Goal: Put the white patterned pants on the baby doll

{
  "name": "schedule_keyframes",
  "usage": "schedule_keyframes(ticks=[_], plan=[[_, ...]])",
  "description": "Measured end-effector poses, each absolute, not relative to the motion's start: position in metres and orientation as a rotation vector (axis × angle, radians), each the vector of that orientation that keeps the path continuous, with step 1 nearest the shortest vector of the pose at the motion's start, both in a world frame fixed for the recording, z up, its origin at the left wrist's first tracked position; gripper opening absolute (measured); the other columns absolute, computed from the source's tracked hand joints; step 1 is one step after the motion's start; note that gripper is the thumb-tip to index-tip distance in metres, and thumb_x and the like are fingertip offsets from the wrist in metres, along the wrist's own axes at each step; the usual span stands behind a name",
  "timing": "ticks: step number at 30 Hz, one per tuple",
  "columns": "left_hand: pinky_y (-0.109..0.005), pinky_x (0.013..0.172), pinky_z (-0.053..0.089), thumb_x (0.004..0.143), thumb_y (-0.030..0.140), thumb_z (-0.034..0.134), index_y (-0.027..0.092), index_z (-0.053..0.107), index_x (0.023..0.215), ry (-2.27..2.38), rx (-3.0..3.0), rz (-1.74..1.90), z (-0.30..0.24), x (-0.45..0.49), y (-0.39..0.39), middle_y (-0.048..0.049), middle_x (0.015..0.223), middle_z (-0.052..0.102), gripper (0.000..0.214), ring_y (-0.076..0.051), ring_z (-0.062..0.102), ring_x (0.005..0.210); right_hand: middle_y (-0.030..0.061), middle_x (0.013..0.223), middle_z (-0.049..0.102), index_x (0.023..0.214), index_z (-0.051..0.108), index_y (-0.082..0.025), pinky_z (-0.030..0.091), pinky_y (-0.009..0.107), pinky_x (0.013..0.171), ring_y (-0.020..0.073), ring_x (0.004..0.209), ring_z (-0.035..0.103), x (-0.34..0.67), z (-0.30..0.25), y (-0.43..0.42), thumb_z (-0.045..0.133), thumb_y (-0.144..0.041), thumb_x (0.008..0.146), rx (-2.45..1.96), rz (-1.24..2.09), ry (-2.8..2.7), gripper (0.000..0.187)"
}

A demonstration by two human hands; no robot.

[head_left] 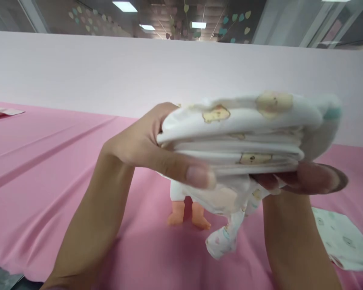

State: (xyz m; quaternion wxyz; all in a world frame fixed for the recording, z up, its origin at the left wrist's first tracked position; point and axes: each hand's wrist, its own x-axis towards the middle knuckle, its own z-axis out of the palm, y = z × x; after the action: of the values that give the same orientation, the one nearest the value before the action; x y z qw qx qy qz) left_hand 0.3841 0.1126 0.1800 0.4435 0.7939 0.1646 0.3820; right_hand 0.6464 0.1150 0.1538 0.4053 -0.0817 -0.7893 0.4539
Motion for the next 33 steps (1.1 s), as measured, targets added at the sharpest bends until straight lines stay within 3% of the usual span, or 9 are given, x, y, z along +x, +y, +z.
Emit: schedule_keyframes(ticks=[3, 6, 9, 13, 18, 21, 26, 33], plan=[[-0.040, 0.082, 0.066, 0.081, 0.067, 0.084, 0.020, 0.081, 0.105, 0.360, 1.945, 0.947, 0.187, 0.380, 0.105, -0.0068, 0.095, 0.079, 0.052, -0.035, 0.078, 0.102, -0.0040, 0.086, 0.072, 0.120, 0.073, -0.028, 0.061, 0.030, 0.072, 0.0194, 0.084, 0.076, 0.636, 0.163, 0.099, 0.079, -0.054, 0.087, -0.265, 1.128, -1.978, 0.042], [-0.036, 0.074, 0.064, 0.091, 0.070, 0.072, 0.020, 0.080, 0.110, 0.528, 1.799, 0.984, 0.180, 0.374, 0.093, -0.0072, 0.094, 0.079, 0.054, -0.035, 0.078, 0.100, -0.0008, 0.105, 0.076, 0.122, 0.074, -0.027, 0.062, 0.035, 0.081, 0.0248, 0.098, 0.075, 0.627, 0.170, 0.091, 0.088, -0.048, 0.081, -0.422, 1.097, -1.946, 0.049], [-0.035, 0.071, 0.062, 0.090, 0.068, 0.073, 0.021, 0.079, 0.116, 0.723, 1.655, 0.983, 0.157, 0.367, 0.077, -0.0093, 0.095, 0.080, 0.054, -0.034, 0.077, 0.097, 0.0030, 0.106, 0.077, 0.114, 0.076, -0.023, 0.063, 0.037, 0.084, 0.0286, 0.104, 0.075, 0.620, 0.170, 0.089, 0.092, -0.043, 0.077, -0.633, 1.118, -1.927, 0.045], [-0.036, 0.079, 0.062, 0.081, 0.055, 0.087, 0.022, 0.079, 0.117, 0.807, 1.561, 1.020, 0.123, 0.364, 0.061, -0.0095, 0.104, 0.081, 0.049, -0.032, 0.076, 0.103, 0.0066, 0.112, 0.078, 0.114, 0.077, -0.021, 0.061, 0.040, 0.090, 0.0278, 0.107, 0.074, 0.610, 0.157, 0.090, 0.087, -0.044, 0.082, -0.787, 1.233, -1.879, 0.041], [-0.032, 0.078, 0.060, 0.078, 0.043, 0.092, 0.020, 0.080, 0.108, 0.901, 1.396, 1.179, 0.095, 0.382, 0.044, -0.0079, 0.104, 0.080, 0.040, -0.029, 0.074, 0.101, 0.0060, 0.107, 0.078, 0.109, 0.078, -0.020, 0.058, 0.035, 0.084, 0.0241, 0.100, 0.072, 0.598, 0.124, 0.086, 0.078, -0.045, 0.088, -1.007, 1.170, -1.727, 0.033], [-0.030, 0.075, 0.059, 0.081, 0.046, 0.089, 0.019, 0.077, 0.118, 0.878, 1.177, 1.249, 0.080, 0.396, 0.033, -0.0086, 0.107, 0.079, 0.047, -0.025, 0.074, 0.094, 0.0059, 0.106, 0.078, 0.113, 0.077, -0.021, 0.056, 0.035, 0.080, 0.0236, 0.097, 0.071, 0.597, 0.109, 0.080, 0.076, -0.049, 0.089, -1.135, 1.140, -1.732, 0.037], [-0.027, 0.065, 0.054, 0.090, 0.056, 0.079, 0.016, 0.076, 0.112, 0.993, 1.014, 1.252, 0.054, 0.409, 0.010, -0.0076, 0.096, 0.078, 0.046, -0.020, 0.070, 0.078, 0.0047, 0.100, 0.076, 0.107, 0.074, -0.020, 0.053, 0.034, 0.073, 0.0228, 0.087, 0.069, 0.603, 0.100, 0.067, 0.078, -0.053, 0.086, -1.243, 1.183, -1.834, 0.039], [-0.035, 0.090, 0.059, 0.091, 0.058, 0.079, 0.023, 0.067, 0.137, 1.065, 1.214, 1.196, 0.033, 0.408, -0.016, -0.0106, 0.131, 0.076, 0.058, -0.031, 0.072, 0.117, 0.0014, 0.089, 0.071, 0.095, 0.068, -0.022, 0.047, 0.032, 0.066, 0.0206, 0.079, 0.064, 0.605, 0.086, 0.051, 0.071, -0.048, 0.088, -1.315, 1.135, -1.948, 0.028]])
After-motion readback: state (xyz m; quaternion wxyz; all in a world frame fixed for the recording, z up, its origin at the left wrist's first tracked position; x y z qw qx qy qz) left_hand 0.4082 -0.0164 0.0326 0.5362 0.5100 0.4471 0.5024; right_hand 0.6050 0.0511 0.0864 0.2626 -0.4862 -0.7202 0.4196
